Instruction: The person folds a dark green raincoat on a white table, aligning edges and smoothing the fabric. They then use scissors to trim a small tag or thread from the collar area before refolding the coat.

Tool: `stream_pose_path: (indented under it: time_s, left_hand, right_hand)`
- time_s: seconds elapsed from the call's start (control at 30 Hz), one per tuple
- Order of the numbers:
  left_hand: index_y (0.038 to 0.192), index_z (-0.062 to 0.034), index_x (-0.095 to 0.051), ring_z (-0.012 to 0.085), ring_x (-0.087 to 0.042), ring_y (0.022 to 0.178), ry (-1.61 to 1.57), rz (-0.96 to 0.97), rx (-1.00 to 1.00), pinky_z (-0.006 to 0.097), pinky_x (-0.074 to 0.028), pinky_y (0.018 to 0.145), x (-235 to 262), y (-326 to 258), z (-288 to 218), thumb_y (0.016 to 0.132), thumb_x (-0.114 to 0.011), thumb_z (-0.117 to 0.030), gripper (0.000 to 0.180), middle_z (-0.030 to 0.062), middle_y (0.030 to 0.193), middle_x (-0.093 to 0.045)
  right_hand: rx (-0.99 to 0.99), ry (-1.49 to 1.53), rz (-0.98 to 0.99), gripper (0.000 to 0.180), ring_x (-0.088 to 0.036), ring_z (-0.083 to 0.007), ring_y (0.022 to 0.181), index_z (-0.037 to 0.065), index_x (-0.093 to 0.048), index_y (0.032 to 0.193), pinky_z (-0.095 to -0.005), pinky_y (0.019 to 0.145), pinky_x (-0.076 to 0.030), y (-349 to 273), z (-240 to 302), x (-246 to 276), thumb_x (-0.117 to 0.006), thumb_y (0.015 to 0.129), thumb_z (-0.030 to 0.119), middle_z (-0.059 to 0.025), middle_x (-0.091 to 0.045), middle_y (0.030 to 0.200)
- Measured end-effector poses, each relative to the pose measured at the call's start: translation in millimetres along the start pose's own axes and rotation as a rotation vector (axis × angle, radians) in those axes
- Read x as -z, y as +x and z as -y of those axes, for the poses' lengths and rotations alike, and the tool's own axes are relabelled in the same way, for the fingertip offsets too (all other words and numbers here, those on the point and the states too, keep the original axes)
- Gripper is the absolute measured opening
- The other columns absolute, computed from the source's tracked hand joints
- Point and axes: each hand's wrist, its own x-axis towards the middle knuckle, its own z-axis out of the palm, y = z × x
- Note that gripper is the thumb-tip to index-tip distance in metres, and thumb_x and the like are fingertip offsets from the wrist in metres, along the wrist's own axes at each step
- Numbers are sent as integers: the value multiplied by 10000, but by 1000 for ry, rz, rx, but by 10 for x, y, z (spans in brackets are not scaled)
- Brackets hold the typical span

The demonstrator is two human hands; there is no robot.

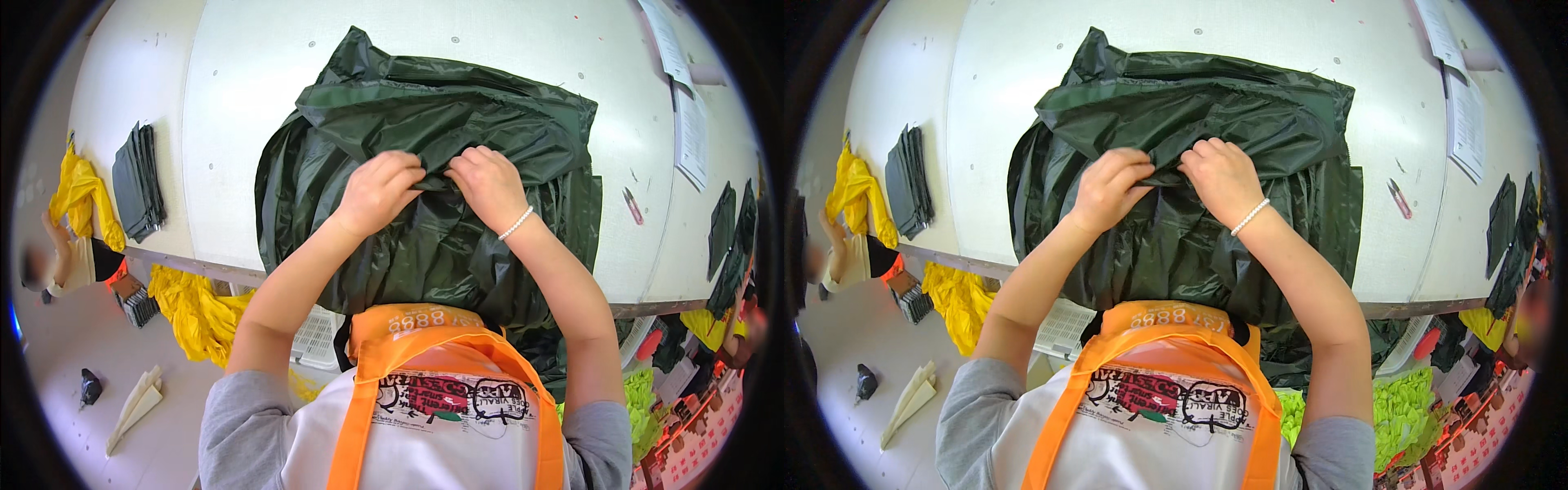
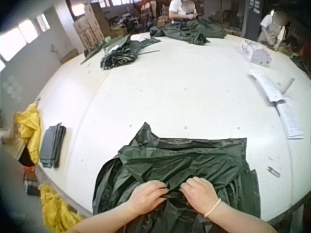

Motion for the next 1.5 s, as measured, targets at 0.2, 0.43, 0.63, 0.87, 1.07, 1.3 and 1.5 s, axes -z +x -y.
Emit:
stream_pose_path:
  time_s: [0.2,0.43,0.63,0.87,1.07,1.3,1.5]
  left_hand:
    - [1070,-53,-666,262,-635,1024,156,31,164,349,-517,871,77,-72,382,622,-618,71,468,105,1096,-664]
    - [1001,-60,-690,269,-628,1027,229,-15,106,362,-505,886,305,26,399,622,-556,107,435,80,1047,-676]
    - [1283,-63,-507,317,-399,1296,377,466,354,471,-298,1079,432,-153,-151,697,-654,-123,607,137,1329,-495]
    - [1154,-129,-602,275,-540,1096,410,238,241,421,-387,946,59,501,52,774,-704,-292,426,100,1164,-591]
    - [670,32,-579,97,-461,548,-196,346,528,271,-374,518,600,802,406,828,-683,-217,312,27,558,-509]
    - [1174,-130,-582,285,-491,1195,639,199,127,515,-284,1062,508,568,359,728,-742,-256,490,99,1234,-565]
    - [1410,-192,-396,357,-234,1385,270,526,83,588,-193,1091,-307,126,-431,794,-645,-483,726,111,1506,-282]
  right_hand:
    - [145,42,-382,132,-587,-246,797,58,-630,841,-338,678,-476,-52,116,728,-701,731,72,-54,-608,857]
    - [418,52,-218,210,-571,-203,695,8,-645,924,-295,588,-466,-636,463,899,-636,728,84,-75,-614,935]
    - [202,126,196,220,-543,-230,1061,58,-669,884,-410,1014,-346,-1005,525,-62,-674,770,247,-50,-628,1002]
    - [91,20,192,452,-583,-233,995,52,-584,1181,-429,1053,-308,-787,545,-198,-646,827,327,-77,-638,851]
    - [153,-65,212,460,-547,-201,753,41,-599,1180,-342,801,-398,-1016,587,-161,-639,763,230,-35,-566,735]
    - [22,305,25,232,-551,-233,768,60,-665,991,-376,693,-452,-907,660,189,-601,768,50,-47,-560,759]
    - [-263,-129,-49,510,-363,-314,1321,74,-448,1356,-457,1092,-282,-462,-103,-1,-586,889,225,-115,-425,1416]
